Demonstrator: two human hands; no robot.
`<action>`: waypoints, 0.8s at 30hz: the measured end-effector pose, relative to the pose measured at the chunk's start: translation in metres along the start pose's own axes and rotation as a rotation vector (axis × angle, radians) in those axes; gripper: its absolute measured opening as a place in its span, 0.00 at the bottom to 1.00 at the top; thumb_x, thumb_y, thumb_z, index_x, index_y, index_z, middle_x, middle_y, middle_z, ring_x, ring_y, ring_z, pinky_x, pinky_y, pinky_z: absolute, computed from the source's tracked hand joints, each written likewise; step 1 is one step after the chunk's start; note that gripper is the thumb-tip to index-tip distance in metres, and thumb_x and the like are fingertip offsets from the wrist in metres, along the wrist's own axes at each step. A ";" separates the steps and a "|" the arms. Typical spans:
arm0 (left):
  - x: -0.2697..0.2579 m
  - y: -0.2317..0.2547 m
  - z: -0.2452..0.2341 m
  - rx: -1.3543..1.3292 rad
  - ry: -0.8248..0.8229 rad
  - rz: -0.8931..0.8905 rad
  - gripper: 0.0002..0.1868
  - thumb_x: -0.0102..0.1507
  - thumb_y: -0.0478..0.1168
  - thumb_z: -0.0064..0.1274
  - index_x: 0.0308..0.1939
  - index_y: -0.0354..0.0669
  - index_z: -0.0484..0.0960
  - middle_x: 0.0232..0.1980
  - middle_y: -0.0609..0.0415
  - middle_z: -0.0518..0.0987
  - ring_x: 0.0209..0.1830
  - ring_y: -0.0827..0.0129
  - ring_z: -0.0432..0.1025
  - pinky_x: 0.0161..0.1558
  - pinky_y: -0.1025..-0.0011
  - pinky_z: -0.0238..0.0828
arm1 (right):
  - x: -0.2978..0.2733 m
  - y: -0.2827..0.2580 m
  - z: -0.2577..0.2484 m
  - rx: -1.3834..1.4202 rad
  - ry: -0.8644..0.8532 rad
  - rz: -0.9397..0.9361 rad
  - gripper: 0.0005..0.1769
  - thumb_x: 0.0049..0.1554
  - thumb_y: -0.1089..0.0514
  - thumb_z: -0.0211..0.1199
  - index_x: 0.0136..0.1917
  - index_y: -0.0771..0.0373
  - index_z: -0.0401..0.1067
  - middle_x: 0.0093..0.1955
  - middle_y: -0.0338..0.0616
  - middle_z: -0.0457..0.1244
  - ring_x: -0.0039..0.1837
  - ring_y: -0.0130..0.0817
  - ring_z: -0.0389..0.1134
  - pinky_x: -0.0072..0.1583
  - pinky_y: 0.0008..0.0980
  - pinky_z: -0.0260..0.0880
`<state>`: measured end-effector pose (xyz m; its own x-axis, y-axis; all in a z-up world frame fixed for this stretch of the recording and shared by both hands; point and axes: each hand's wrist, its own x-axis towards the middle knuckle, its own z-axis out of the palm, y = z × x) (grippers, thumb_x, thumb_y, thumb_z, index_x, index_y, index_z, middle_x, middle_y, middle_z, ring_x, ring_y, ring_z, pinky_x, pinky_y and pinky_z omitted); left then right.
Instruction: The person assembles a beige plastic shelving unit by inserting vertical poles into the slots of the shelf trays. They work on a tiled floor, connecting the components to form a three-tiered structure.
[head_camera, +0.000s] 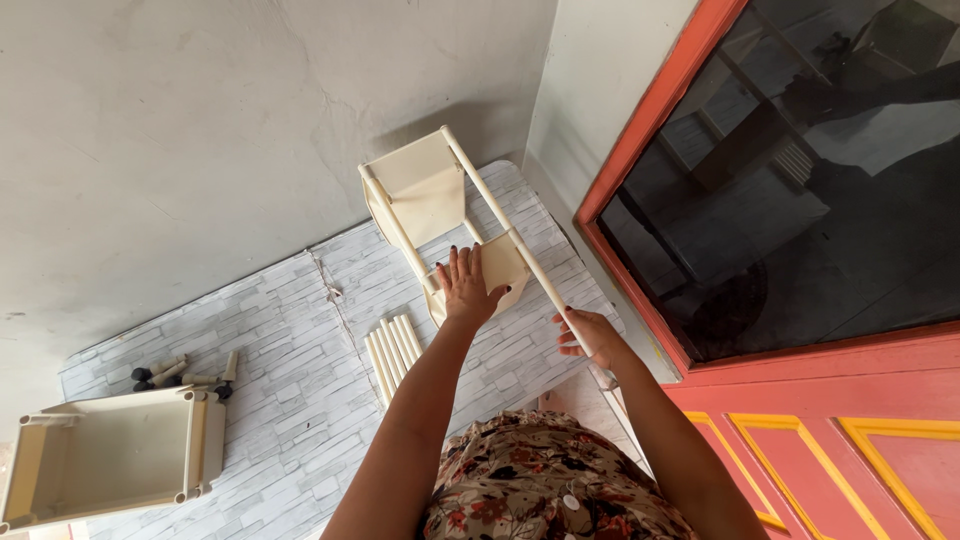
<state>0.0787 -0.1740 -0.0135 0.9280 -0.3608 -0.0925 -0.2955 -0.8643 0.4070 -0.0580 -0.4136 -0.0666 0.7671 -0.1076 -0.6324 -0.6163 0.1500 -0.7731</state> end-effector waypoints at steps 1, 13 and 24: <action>-0.001 0.001 -0.001 0.000 -0.004 -0.004 0.57 0.61 0.62 0.58 0.81 0.46 0.41 0.82 0.46 0.46 0.84 0.52 0.29 0.78 0.44 0.18 | -0.004 -0.002 0.001 0.088 0.023 0.071 0.22 0.68 0.46 0.50 0.58 0.65 0.73 0.37 0.34 0.63 0.35 0.23 0.68 0.39 0.29 0.76; 0.006 -0.003 0.012 0.017 -0.011 -0.025 0.56 0.61 0.63 0.58 0.80 0.46 0.41 0.82 0.47 0.46 0.84 0.53 0.28 0.78 0.44 0.17 | -0.001 0.014 0.021 -0.191 0.283 -0.403 0.22 0.67 0.47 0.58 0.63 0.66 0.79 0.30 0.35 0.61 0.30 0.18 0.54 0.32 0.24 0.55; 0.008 -0.010 0.022 -0.018 0.003 -0.013 0.58 0.60 0.63 0.60 0.81 0.46 0.42 0.82 0.47 0.46 0.84 0.54 0.29 0.78 0.44 0.17 | -0.030 0.005 0.040 -0.801 0.564 -0.461 0.20 0.66 0.44 0.53 0.65 0.52 0.74 0.38 0.45 0.71 0.39 0.35 0.72 0.41 0.37 0.71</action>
<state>0.0841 -0.1761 -0.0378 0.9325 -0.3486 -0.0946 -0.2797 -0.8625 0.4217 -0.0774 -0.3706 -0.0497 0.8886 -0.4565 -0.0455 -0.3835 -0.6848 -0.6197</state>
